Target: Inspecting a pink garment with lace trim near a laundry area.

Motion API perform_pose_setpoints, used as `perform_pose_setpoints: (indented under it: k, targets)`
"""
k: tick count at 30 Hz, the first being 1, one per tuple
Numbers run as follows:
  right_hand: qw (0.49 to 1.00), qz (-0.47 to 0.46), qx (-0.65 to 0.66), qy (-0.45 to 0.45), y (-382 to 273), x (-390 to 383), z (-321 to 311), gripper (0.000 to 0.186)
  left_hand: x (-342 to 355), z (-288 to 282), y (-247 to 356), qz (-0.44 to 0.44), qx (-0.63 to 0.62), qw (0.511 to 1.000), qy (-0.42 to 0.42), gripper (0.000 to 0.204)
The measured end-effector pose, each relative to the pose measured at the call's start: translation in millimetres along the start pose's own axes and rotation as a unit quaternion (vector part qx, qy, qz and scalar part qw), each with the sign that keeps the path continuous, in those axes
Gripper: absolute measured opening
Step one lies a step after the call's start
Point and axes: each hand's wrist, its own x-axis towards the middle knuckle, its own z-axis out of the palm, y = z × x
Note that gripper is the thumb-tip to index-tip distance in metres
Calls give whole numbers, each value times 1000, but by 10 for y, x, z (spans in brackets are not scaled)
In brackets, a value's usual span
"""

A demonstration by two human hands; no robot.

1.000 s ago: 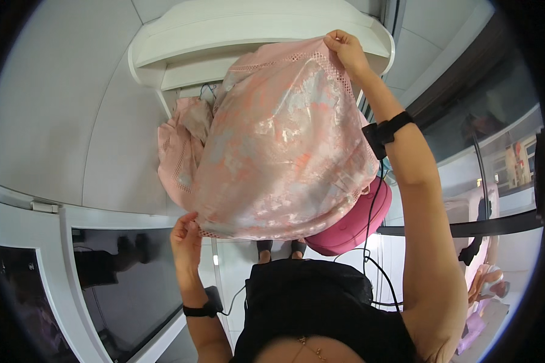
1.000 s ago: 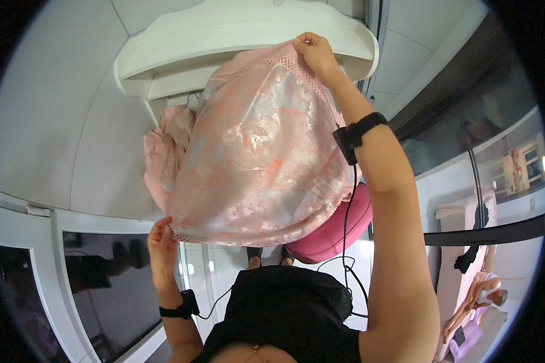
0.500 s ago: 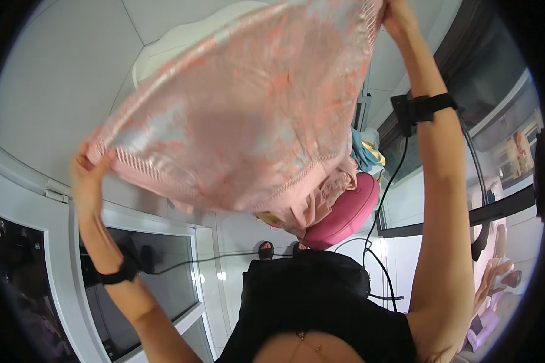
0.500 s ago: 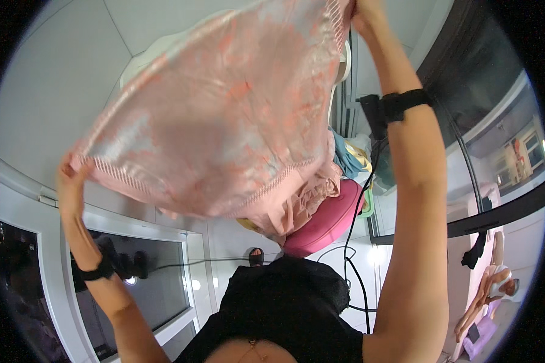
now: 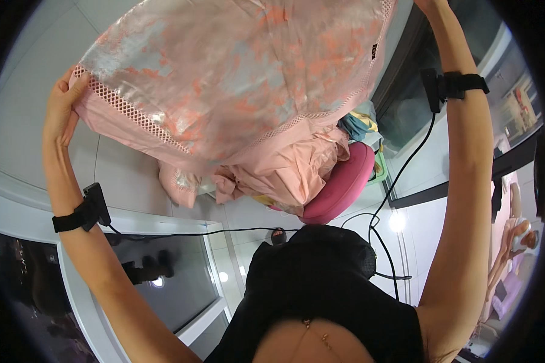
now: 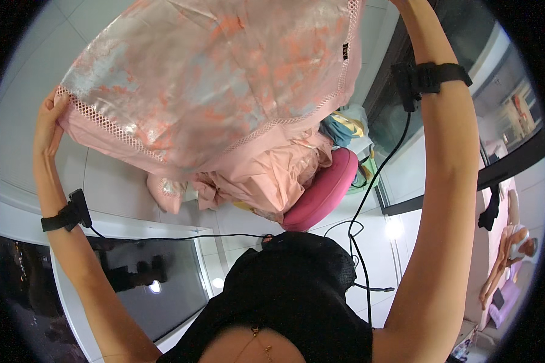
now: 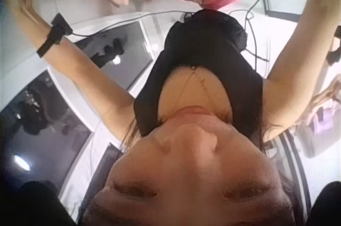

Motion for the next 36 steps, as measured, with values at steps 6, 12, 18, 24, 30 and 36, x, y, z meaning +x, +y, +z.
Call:
perform_pose_setpoints:
  k: [6,12,18,24,30,36]
  targets:
    - [968,-110,-224,24,-270,-330,-92,29,204,-60,96,15,127,992,9,33]
    - [938,-141,-308,76,-266,-392,-267,8,229,73,29,72,106,988,90,30]
    - [920,-161,-337,117,-343,-513,-227,10,286,-70,13,86,227,964,109,27]
    - [862,-248,-402,186,-186,-602,-357,18,209,183,-8,152,200,946,205,26]
    - [702,-460,-366,403,-209,-1155,-202,14,-153,715,-162,372,280,666,583,27]
    - [709,-611,-182,301,-305,-1704,-219,11,-688,609,-495,418,49,610,672,16]
